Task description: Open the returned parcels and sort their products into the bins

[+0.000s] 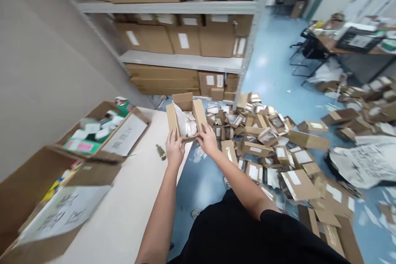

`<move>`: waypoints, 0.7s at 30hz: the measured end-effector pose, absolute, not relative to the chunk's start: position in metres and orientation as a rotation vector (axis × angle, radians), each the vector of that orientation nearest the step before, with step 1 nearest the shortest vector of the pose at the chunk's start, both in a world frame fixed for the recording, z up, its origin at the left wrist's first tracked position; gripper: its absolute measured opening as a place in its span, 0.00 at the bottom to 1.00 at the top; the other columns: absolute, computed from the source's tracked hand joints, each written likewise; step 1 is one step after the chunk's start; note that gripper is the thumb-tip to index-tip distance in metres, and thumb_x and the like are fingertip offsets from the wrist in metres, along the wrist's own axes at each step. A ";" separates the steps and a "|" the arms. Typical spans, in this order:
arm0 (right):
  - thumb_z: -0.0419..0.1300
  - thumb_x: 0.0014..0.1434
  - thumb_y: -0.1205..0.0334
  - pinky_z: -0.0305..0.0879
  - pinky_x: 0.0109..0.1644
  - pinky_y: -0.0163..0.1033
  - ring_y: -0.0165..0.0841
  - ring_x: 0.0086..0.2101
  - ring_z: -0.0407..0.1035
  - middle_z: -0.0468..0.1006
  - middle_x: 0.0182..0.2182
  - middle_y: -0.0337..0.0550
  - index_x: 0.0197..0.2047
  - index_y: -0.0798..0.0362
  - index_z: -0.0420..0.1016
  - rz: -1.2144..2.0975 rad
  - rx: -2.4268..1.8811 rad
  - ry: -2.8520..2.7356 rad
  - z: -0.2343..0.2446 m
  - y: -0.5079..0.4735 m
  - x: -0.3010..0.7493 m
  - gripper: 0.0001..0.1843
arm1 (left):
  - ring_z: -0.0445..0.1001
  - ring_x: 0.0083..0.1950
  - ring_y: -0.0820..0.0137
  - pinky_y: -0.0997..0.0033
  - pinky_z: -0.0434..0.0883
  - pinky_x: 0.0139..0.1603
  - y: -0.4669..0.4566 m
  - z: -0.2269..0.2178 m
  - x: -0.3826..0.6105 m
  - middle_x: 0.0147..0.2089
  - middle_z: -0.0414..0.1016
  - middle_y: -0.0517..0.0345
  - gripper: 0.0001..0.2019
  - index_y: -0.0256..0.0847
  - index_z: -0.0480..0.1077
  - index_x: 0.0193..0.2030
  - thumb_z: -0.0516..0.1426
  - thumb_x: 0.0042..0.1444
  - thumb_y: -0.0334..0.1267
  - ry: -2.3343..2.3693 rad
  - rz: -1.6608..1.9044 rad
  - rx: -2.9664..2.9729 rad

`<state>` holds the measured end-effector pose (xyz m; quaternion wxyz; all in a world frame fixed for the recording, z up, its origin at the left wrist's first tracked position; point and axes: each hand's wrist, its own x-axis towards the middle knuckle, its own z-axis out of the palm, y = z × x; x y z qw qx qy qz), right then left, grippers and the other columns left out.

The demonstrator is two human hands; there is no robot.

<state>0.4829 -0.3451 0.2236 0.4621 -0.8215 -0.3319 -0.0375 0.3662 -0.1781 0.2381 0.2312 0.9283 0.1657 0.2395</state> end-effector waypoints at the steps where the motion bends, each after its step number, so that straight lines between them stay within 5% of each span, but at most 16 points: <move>1: 0.66 0.62 0.68 0.58 0.73 0.60 0.48 0.70 0.57 0.66 0.70 0.48 0.43 0.47 0.83 -0.106 -2.052 -0.762 0.217 -0.368 0.500 0.07 | 0.52 0.81 0.50 0.40 0.59 0.77 -0.195 0.235 0.392 0.79 0.59 0.54 0.11 0.49 0.80 0.51 0.59 0.65 0.35 0.399 0.613 2.570; 10: 0.64 0.61 0.69 0.62 0.69 0.63 0.51 0.65 0.63 0.72 0.65 0.51 0.43 0.47 0.85 -0.180 -2.263 -0.323 0.158 -0.559 0.604 0.10 | 0.52 0.81 0.48 0.36 0.58 0.77 -0.355 0.180 0.566 0.77 0.64 0.50 0.08 0.48 0.80 0.47 0.63 0.62 0.35 -0.049 0.268 2.541; 17: 0.64 0.62 0.64 0.44 0.76 0.70 0.55 0.75 0.44 0.66 0.70 0.52 0.55 0.48 0.81 -0.355 -2.230 -0.138 0.186 -0.637 0.717 0.18 | 0.43 0.83 0.47 0.36 0.50 0.80 -0.416 0.231 0.691 0.80 0.57 0.52 0.26 0.48 0.73 0.67 0.60 0.62 0.30 -0.240 0.345 2.458; 21: 0.63 0.61 0.59 0.46 0.77 0.67 0.55 0.72 0.51 0.67 0.69 0.57 0.58 0.52 0.79 -0.361 -2.149 -0.096 0.192 -0.644 0.743 0.22 | 0.46 0.83 0.48 0.40 0.51 0.81 -0.407 0.251 0.697 0.81 0.56 0.51 0.27 0.46 0.69 0.71 0.57 0.64 0.32 -0.239 0.389 2.471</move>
